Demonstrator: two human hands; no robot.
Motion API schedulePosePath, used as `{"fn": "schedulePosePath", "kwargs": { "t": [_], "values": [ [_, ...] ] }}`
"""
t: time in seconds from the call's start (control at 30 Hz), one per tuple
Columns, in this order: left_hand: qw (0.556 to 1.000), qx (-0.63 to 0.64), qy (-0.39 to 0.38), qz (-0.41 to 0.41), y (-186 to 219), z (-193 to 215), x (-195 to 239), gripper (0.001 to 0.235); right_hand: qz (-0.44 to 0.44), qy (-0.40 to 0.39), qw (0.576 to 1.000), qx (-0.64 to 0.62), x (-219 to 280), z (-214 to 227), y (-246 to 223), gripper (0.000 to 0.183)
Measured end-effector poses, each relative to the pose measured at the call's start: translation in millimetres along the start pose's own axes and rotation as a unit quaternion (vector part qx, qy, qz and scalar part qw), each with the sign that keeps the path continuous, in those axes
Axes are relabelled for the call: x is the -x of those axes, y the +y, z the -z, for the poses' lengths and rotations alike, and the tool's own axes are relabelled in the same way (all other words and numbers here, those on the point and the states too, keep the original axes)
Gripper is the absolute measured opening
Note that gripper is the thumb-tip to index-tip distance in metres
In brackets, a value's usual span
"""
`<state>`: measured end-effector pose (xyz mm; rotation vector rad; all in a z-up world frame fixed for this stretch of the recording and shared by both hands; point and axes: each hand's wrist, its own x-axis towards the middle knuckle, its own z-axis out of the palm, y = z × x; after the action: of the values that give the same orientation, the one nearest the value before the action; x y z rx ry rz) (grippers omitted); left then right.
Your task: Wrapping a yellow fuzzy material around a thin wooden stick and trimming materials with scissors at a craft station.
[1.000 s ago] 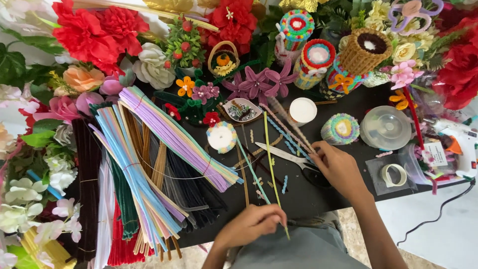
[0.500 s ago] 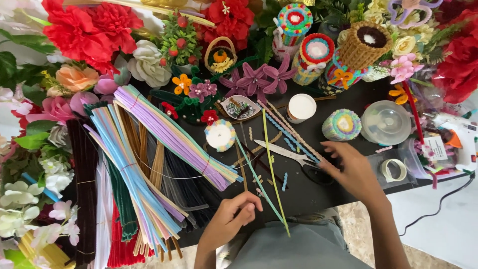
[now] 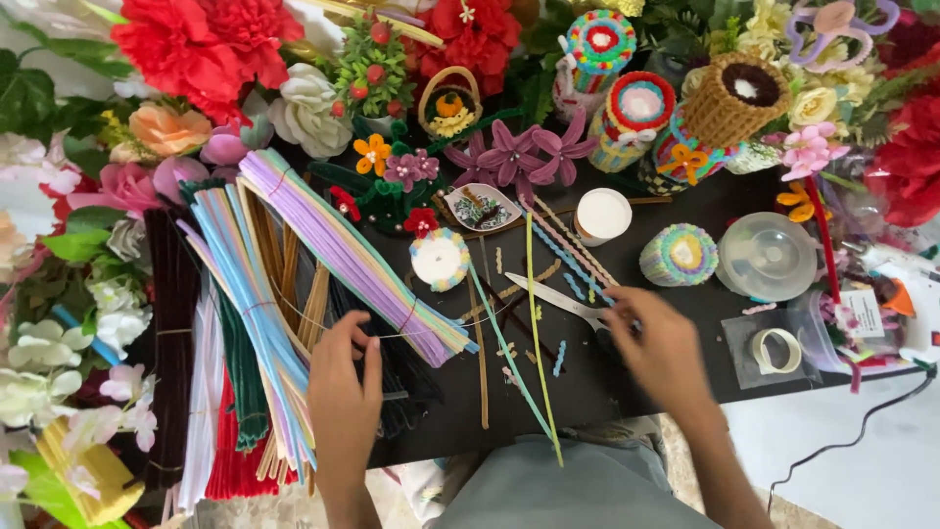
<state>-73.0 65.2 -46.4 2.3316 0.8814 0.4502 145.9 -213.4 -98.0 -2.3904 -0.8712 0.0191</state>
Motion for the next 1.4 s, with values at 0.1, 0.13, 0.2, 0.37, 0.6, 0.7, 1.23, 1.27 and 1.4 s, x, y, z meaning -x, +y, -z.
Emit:
{"fn": "schedulePosePath", "kwargs": {
  "t": [0.1, 0.13, 0.2, 0.37, 0.6, 0.7, 1.23, 1.27, 1.4],
  "values": [
    [0.996, -0.044, -0.042, 0.063, -11.7, -6.2, -7.4, 0.04, -0.076, -0.052, 0.993, -0.07, -17.9, -25.2, -17.9, 0.024],
    [0.998, -0.062, -0.017, 0.016, -17.6, -11.4, -8.1, 0.037, -0.06, -0.037, 0.995, -0.076, -27.1, -34.7, -20.0, 0.02],
    [0.996, -0.081, 0.011, -0.025, -23.6, -15.5, -7.6, 0.033, -0.04, -0.027, 0.995, -0.082, -46.9, -55.3, -22.5, 0.017],
    [0.992, -0.093, -0.003, -0.089, -27.6, -5.4, -6.3, 0.022, -0.009, -0.026, 0.998, 0.06, -82.4, -99.7, -32.1, 0.021],
    [0.964, -0.136, 0.032, -0.228, -19.2, 19.3, -1.8, 0.006, -0.08, -0.042, 0.994, -0.062, -84.3, -55.1, -51.4, 0.008],
    [0.945, -0.156, 0.041, -0.286, -17.9, 21.3, -5.0, 0.017, -0.056, -0.039, 0.998, -0.001, -88.0, -70.0, -42.7, 0.025],
    [0.919, -0.03, 0.194, -0.341, 11.0, 31.5, -4.7, 0.011, -0.008, 0.029, 0.939, -0.343, -77.5, 15.2, -68.5, 0.018],
    [0.916, -0.001, 0.193, -0.35, 6.5, 26.7, -6.0, 0.012, -0.006, 0.022, 0.913, -0.408, -73.0, 31.9, -76.6, 0.018],
    [0.895, -0.028, 0.203, -0.396, 63.6, 42.1, -20.2, 0.026, 0.02, -0.023, 0.932, -0.362, -50.5, 96.6, -109.1, 0.014]
  ]
}}
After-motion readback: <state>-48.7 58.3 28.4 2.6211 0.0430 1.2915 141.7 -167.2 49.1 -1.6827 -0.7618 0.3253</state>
